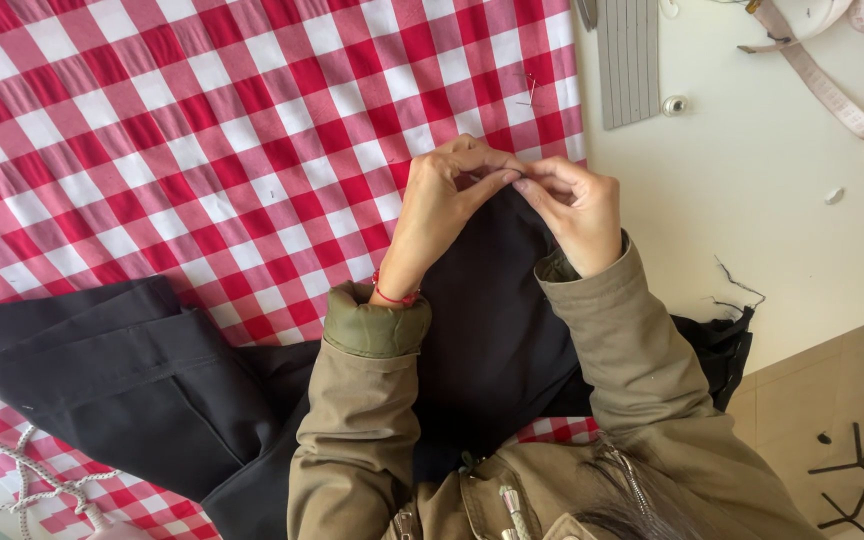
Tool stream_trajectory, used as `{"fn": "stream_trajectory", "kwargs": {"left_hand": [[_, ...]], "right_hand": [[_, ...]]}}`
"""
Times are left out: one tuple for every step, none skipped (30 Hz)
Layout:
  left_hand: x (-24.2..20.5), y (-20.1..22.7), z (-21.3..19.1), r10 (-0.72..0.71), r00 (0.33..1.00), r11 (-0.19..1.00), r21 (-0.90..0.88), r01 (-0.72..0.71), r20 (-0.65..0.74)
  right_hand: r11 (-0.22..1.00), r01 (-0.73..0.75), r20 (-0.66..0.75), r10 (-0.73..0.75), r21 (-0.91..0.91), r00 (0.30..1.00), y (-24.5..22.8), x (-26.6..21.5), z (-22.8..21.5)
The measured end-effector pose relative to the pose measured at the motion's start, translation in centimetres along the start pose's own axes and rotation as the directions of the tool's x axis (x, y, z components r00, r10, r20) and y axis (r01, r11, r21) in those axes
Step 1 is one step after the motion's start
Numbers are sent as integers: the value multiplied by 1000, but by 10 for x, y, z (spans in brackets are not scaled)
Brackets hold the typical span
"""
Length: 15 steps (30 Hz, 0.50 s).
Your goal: Pinning the seams and fabric of black trousers on a work table in preparation for tailoring or sewing.
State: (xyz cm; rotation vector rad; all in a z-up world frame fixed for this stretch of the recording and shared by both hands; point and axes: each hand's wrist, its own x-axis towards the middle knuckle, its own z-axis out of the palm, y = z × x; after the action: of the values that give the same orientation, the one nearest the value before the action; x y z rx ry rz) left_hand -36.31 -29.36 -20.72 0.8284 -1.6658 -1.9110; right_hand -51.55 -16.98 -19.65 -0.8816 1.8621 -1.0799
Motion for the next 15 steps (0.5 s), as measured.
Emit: {"fn": "stream_trajectory", "kwargs": {"left_hand": [[0,-1,0,10,1000,1000,8,-10,-5],[-1,-3,0,21,1000,1000,16,-21,-10],[0,-2,-1,22,1000,1000,16,-22,-10],[0,0,-2,38,999,999,17,-38,-4],[0,2,-3,52,999,998,21,-52,-1],[-3,8,-7,52,999,998,23,-51,-6],[-9,14,-13,18,1000,997,81,-20,24],[-16,21,-18,-18,998,990,140,11,52],[-24,19,-26,-12,999,990,141,6,42],[-33,16,-33,-23,997,969,246,6,69],[-47,13,-38,-55,995,939,343,22,87],[-67,12,-43,-65,995,940,338,37,69],[-88,11,-49,-94,994,916,397,68,47],[-108,11,-54,-123,992,886,452,99,24],[-121,18,-58,-128,992,884,455,110,9]], "right_hand": [[1000,18,-8,-18,7,1000,-1,0,1],[999,36,-15,-35,15,999,-3,0,1],[999,37,-15,-37,14,999,-1,1,1],[998,57,-25,-56,3,998,0,2,1],[997,77,-31,-77,-6,997,2,3,2],[997,79,-27,-79,-5,997,2,5,0],[996,84,-38,-86,-39,996,2,4,1],[993,90,-49,-94,-73,994,2,3,2],[992,100,-42,-104,-74,994,1,7,1],[986,121,-64,-128,-111,990,0,12,0],[981,128,-74,-140,-147,987,0,12,-1],[981,126,-54,-135,-148,989,3,10,-3],[978,137,-67,-149,-154,987,7,10,-3],[976,148,-79,-162,-161,984,11,10,-3],[976,151,-65,-163,-154,984,13,13,-4]]}}
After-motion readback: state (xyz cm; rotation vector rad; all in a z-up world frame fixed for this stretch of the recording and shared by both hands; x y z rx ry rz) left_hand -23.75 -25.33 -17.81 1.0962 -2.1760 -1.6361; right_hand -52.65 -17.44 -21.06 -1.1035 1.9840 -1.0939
